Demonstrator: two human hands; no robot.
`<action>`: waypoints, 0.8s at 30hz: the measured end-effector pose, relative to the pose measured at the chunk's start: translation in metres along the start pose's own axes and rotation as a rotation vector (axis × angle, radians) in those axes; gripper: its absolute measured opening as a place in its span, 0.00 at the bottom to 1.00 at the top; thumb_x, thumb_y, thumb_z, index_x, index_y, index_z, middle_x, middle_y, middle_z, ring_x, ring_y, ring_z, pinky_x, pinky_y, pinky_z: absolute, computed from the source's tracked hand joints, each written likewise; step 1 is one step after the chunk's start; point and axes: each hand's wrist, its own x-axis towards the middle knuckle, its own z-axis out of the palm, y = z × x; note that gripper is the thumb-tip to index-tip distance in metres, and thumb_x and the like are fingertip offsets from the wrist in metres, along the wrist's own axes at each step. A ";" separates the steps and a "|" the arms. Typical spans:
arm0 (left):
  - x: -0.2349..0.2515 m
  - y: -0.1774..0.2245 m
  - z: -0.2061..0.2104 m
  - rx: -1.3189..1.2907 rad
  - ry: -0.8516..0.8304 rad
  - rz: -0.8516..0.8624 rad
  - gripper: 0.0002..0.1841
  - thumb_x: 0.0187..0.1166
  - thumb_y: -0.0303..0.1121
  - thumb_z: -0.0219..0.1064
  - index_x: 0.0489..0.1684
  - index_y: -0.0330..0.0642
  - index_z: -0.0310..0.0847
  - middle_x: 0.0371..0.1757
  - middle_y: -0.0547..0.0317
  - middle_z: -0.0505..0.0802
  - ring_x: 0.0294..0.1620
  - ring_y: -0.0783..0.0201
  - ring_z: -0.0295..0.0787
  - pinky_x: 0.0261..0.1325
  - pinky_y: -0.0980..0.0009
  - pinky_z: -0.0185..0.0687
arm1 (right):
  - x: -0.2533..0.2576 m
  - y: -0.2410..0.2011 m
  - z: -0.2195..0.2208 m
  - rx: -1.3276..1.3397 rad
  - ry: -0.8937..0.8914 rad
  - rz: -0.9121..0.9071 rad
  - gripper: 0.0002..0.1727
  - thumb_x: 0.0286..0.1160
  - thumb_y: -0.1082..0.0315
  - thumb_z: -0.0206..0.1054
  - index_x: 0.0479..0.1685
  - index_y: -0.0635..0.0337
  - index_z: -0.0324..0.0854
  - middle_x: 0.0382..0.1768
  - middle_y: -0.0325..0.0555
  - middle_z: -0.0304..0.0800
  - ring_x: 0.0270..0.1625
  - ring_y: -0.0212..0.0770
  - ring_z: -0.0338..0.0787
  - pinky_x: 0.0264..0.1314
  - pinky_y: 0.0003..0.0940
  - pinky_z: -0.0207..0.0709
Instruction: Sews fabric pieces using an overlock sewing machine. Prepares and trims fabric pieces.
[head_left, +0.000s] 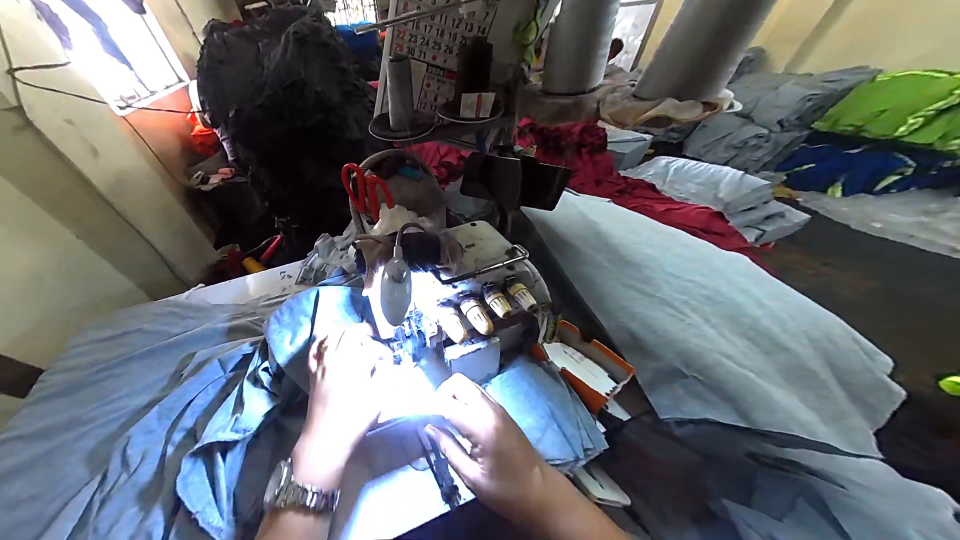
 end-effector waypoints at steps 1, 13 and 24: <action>0.007 -0.004 0.001 -0.029 -0.024 -0.027 0.12 0.78 0.42 0.68 0.39 0.47 0.95 0.60 0.55 0.93 0.71 0.46 0.83 0.74 0.37 0.70 | -0.001 -0.002 -0.001 0.010 -0.017 0.003 0.10 0.77 0.64 0.68 0.50 0.52 0.92 0.43 0.44 0.88 0.51 0.37 0.88 0.55 0.30 0.84; -0.068 0.043 -0.026 0.020 0.084 -0.179 0.13 0.77 0.38 0.67 0.49 0.44 0.95 0.45 0.47 0.97 0.47 0.45 0.96 0.48 0.47 0.91 | -0.016 -0.050 -0.038 0.137 -0.110 0.135 0.12 0.81 0.70 0.67 0.55 0.57 0.93 0.42 0.57 0.89 0.39 0.40 0.87 0.46 0.30 0.83; -0.087 0.092 -0.021 -0.607 -0.195 0.165 0.08 0.72 0.31 0.72 0.42 0.38 0.92 0.48 0.47 0.93 0.53 0.51 0.91 0.55 0.53 0.87 | -0.024 -0.053 -0.047 0.141 -0.013 0.013 0.09 0.84 0.64 0.66 0.54 0.52 0.89 0.45 0.42 0.85 0.48 0.24 0.84 0.52 0.15 0.79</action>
